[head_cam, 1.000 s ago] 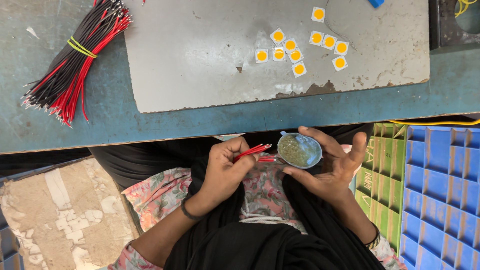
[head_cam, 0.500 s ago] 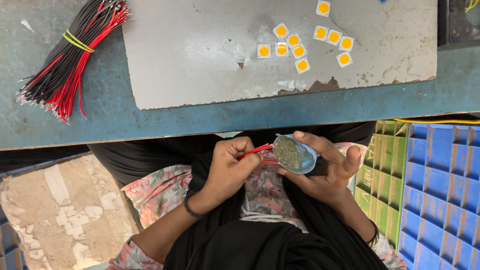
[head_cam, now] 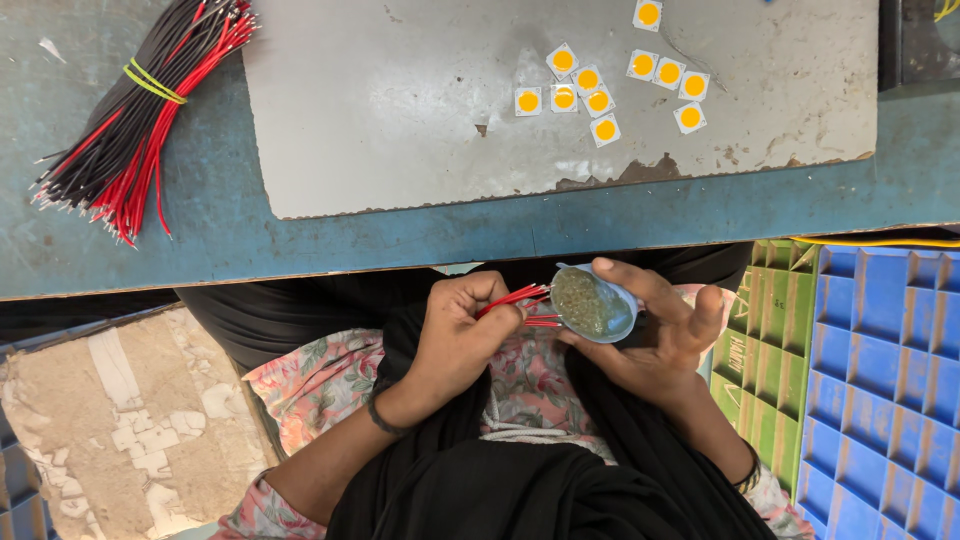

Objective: The person strips the ends of red and black wires with pliers, twists the strands, dips the stripped ends into a small cup of soldering flux, and solders the wire ends onto the pads of small yellow LED chip boards on the workbench, placing finished LED boards aside as they go.

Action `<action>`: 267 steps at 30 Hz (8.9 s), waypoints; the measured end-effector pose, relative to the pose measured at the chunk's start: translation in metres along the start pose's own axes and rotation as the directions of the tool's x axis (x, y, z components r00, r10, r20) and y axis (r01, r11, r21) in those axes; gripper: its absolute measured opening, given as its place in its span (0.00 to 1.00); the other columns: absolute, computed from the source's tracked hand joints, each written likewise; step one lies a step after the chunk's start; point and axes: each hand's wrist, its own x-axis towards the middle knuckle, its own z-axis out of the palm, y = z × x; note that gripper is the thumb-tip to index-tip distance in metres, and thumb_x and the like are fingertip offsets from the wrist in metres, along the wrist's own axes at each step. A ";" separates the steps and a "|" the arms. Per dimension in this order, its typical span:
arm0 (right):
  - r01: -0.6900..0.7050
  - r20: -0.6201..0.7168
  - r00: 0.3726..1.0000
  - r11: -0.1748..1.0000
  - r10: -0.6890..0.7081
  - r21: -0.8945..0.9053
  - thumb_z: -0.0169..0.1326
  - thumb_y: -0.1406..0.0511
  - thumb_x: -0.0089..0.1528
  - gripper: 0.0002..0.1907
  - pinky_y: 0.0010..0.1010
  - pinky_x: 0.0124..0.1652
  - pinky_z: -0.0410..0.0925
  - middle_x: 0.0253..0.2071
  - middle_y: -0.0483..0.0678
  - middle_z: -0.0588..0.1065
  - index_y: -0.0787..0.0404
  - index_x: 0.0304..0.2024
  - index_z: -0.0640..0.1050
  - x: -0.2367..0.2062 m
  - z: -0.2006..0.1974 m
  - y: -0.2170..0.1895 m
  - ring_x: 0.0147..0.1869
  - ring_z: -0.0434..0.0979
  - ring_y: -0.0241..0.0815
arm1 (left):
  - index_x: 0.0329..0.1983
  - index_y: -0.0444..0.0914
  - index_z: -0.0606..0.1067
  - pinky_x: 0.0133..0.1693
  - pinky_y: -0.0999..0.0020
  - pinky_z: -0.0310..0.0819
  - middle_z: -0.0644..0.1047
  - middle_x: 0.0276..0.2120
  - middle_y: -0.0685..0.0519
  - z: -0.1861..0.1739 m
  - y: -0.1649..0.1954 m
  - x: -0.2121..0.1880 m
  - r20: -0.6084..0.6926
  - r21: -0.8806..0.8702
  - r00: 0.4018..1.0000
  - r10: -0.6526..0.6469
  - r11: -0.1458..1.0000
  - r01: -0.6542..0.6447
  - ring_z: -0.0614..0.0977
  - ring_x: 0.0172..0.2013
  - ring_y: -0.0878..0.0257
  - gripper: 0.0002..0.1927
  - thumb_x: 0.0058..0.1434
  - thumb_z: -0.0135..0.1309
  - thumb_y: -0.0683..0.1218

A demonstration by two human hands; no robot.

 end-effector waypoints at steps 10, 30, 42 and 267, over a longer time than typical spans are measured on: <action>-0.005 0.004 1.000 0.998 0.005 0.070 0.73 0.73 0.50 0.75 0.41 0.52 0.79 0.57 0.61 0.72 0.41 0.76 0.29 -0.004 -0.002 0.005 0.54 0.81 0.52 | 0.20 0.37 0.66 0.21 0.75 0.56 0.69 0.17 0.60 0.000 0.002 0.005 0.000 -0.146 0.992 -0.128 0.981 0.126 0.65 0.19 0.76 0.14 0.60 0.53 0.37; 0.105 0.005 0.994 0.994 -0.105 0.040 0.74 0.74 0.50 0.75 0.42 0.50 0.75 0.57 0.53 0.72 0.36 0.78 0.33 0.003 -0.004 -0.001 0.44 0.80 0.46 | 0.21 0.37 0.67 0.16 0.71 0.47 0.65 0.12 0.57 -0.001 0.013 0.016 0.035 -0.453 0.911 -0.410 0.806 0.381 0.58 0.11 0.71 0.13 0.61 0.50 0.37; -0.041 -0.012 0.999 0.998 0.042 0.037 0.71 0.74 0.50 0.75 0.43 0.56 0.78 0.60 0.64 0.71 0.38 0.76 0.29 0.000 -0.013 0.001 0.59 0.79 0.55 | 0.32 0.36 0.74 0.24 0.78 0.58 0.69 0.21 0.64 0.014 0.032 0.003 -0.026 0.042 0.996 -0.080 0.996 0.081 0.64 0.22 0.78 0.09 0.68 0.55 0.44; -0.085 -0.120 0.988 0.994 0.092 0.067 0.69 0.76 0.54 0.73 0.38 0.57 0.78 0.62 0.59 0.71 0.36 0.78 0.29 0.009 -0.028 0.001 0.60 0.79 0.49 | 0.29 0.37 0.69 0.21 0.74 0.48 0.62 0.17 0.62 -0.029 0.077 0.007 0.259 -0.378 0.920 -0.293 0.846 0.376 0.59 0.16 0.74 0.06 0.60 0.54 0.38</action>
